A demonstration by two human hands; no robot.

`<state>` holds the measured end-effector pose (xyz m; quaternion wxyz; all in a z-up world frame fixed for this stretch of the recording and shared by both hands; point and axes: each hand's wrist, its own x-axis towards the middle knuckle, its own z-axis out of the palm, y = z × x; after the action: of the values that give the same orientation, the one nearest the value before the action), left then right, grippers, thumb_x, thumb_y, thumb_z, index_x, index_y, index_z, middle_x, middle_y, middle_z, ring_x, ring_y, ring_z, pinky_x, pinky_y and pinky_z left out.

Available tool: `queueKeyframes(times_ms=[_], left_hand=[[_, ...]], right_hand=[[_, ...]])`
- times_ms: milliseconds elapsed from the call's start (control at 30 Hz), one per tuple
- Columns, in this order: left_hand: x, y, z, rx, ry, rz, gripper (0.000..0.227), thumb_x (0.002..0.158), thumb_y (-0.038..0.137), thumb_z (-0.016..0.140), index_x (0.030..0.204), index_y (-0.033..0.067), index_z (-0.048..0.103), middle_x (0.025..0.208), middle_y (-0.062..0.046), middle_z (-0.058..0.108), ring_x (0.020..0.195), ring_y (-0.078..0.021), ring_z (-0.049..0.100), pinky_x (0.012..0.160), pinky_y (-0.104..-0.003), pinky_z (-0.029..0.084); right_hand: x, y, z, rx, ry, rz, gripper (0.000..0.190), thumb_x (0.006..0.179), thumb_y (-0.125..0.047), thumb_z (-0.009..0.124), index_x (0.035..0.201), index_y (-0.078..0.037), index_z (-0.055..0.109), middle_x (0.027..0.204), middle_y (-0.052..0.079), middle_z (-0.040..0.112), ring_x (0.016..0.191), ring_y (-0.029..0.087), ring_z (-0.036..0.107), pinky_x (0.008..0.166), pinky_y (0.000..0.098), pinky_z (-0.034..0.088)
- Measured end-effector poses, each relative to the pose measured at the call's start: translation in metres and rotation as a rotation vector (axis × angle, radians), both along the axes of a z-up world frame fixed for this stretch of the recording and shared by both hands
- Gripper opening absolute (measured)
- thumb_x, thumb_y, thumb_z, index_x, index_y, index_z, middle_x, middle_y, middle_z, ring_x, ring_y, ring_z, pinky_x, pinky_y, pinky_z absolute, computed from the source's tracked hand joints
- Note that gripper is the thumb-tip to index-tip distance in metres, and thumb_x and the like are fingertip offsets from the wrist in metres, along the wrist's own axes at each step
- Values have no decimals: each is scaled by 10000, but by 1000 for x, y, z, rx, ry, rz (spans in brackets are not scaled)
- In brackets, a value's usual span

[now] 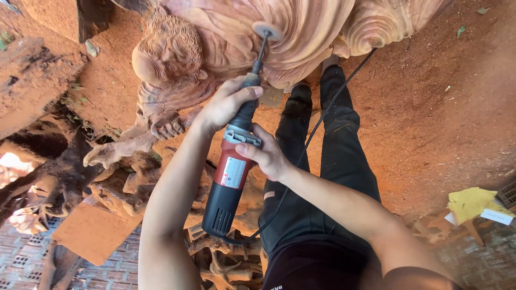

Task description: Using a power rotary tool with a sanding attachment to smooth the surface of an intricate wood carving

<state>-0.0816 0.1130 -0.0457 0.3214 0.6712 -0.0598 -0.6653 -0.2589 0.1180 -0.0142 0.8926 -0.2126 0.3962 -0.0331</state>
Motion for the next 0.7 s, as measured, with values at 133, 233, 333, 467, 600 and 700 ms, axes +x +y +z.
queueKeyframes(times_ms=[133,233,333,467,600,700], left_hand=[[-7,5,-3,-25,-15,50,486,871,331,774,1133,-61,658,914,-195,604,885,-292,685,613,-442,657],[-21,1,6,-13,-74,-32,532,877,401,733,1152,-51,681,945,-218,622,911,-332,691,700,-502,634],[-42,-8,23,-54,-158,18,422,893,420,716,1017,18,746,833,-182,706,864,-302,727,798,-494,591],[-89,-21,35,-289,-212,546,275,951,321,729,1068,73,718,864,-130,696,877,-219,686,782,-406,577],[-133,-65,33,-276,-214,1078,240,974,312,727,934,78,694,812,-96,705,842,-161,635,736,-342,547],[-151,-67,33,-324,-130,1092,237,906,335,792,958,117,713,741,-46,707,762,-123,661,678,-310,544]], right_hand=[[-3,-3,1,-47,-17,18,445,813,-350,817,1120,-77,647,809,127,664,812,228,724,603,404,649],[-13,-3,7,-55,11,-8,428,816,-352,812,1104,-79,651,793,69,661,767,165,726,562,340,640],[-36,-8,9,-110,-16,11,440,852,-325,789,1163,-49,646,847,124,669,815,213,705,607,395,641],[-86,-48,1,-434,-27,66,853,850,-442,715,1511,-9,393,1368,137,556,1277,220,517,1141,411,386],[-88,-163,48,-429,-101,430,1048,941,-482,646,1671,-47,33,1311,221,573,848,301,721,693,383,632],[-106,-211,57,-743,91,816,890,886,-409,563,1657,-98,245,1445,129,561,1305,185,492,1164,459,313]])
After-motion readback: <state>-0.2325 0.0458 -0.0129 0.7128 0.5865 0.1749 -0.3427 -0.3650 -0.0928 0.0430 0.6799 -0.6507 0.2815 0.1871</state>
